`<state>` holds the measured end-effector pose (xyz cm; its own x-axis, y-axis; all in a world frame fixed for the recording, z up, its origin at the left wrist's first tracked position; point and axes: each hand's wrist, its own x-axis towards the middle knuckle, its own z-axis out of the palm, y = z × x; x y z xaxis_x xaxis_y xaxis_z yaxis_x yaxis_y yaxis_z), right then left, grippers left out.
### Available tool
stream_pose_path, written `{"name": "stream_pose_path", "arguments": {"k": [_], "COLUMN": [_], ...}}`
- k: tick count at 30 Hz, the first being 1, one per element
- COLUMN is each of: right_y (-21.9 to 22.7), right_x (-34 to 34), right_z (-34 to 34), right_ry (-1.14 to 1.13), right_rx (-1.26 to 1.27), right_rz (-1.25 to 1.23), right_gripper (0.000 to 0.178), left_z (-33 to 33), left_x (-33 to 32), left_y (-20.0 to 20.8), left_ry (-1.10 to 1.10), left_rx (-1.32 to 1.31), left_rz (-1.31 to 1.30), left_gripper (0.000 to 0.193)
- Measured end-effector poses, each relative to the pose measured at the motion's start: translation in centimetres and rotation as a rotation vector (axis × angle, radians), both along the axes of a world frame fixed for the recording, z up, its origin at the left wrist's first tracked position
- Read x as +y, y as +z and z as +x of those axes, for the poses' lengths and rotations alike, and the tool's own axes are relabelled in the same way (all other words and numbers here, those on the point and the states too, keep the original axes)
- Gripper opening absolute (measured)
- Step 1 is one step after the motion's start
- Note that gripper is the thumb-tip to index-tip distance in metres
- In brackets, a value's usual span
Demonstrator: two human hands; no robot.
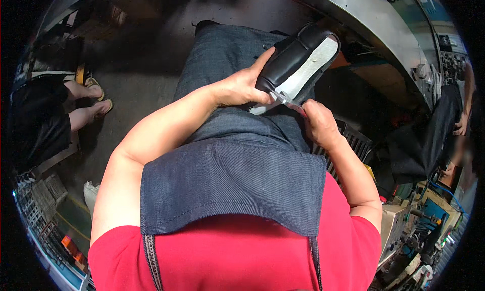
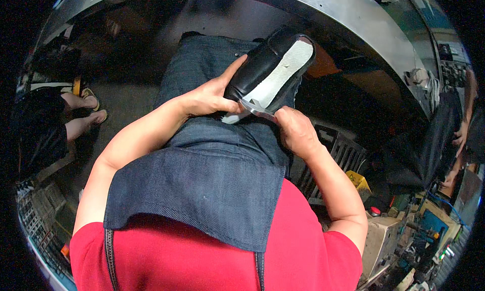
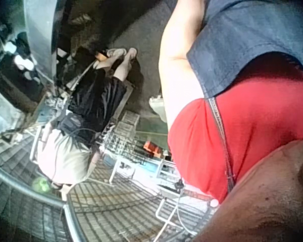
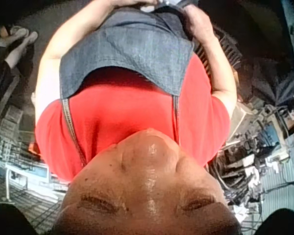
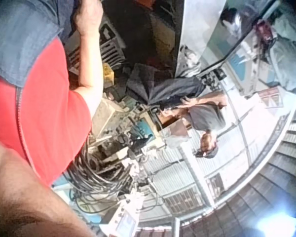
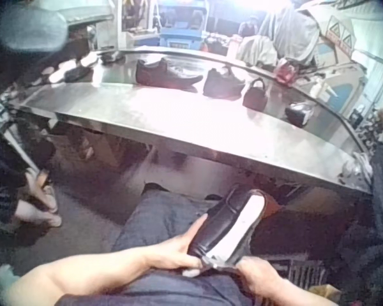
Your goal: Using specialized pliers to stretch and pull shoe upper material over the last on a production line.
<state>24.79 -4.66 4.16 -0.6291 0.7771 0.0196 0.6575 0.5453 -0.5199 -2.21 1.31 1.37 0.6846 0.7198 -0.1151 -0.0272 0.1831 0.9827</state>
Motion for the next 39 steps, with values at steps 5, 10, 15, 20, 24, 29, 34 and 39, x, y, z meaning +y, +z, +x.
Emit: {"name": "stream_pose_path", "arguments": {"k": [5,10,15,20,24,29,34,39], "right_y": [1.3,4.3,6.2,6.6,6.5,5.5,5.8,4.9], "right_x": [-1.2,-1.7,-1.5,-1.1,-0.9,-0.8,-0.4,-0.1], "right_z": [-0.4,-1.6,-2.1,-2.5,-3.1,-2.7,-2.1,0.3], "right_ry": [-0.082,-0.136,-0.193,-0.219,-0.217,-0.276,-0.198,-0.075], "right_rx": [-0.062,-0.004,0.013,0.006,0.03,0.046,0.009,-0.148], "right_rz": [-0.133,-0.324,-0.46,-0.515,-0.543,-0.604,-0.543,-0.305], "right_gripper": [0.022,0.037,0.037,0.033,0.032,0.031,0.019,0.015], "left_z": [0.3,0.4,0.5,0.5,0.8,0.2,-0.5,-0.1], "left_x": [-0.3,-0.3,-0.4,-0.4,-0.6,-0.4,-0.1,0.0], "left_y": [-0.3,-0.3,0.3,0.1,0.3,0.3,1.1,0.4], "left_ry": [0.037,0.07,0.088,0.099,0.124,0.102,0.007,-0.06], "left_rx": [-0.02,0.102,0.136,0.168,0.198,0.126,0.019,-0.033], "left_rz": [0.054,0.133,0.15,0.178,0.199,0.126,0.008,0.03], "left_gripper": [0.115,0.114,0.114,0.113,0.114,0.115,0.114,0.116]}}
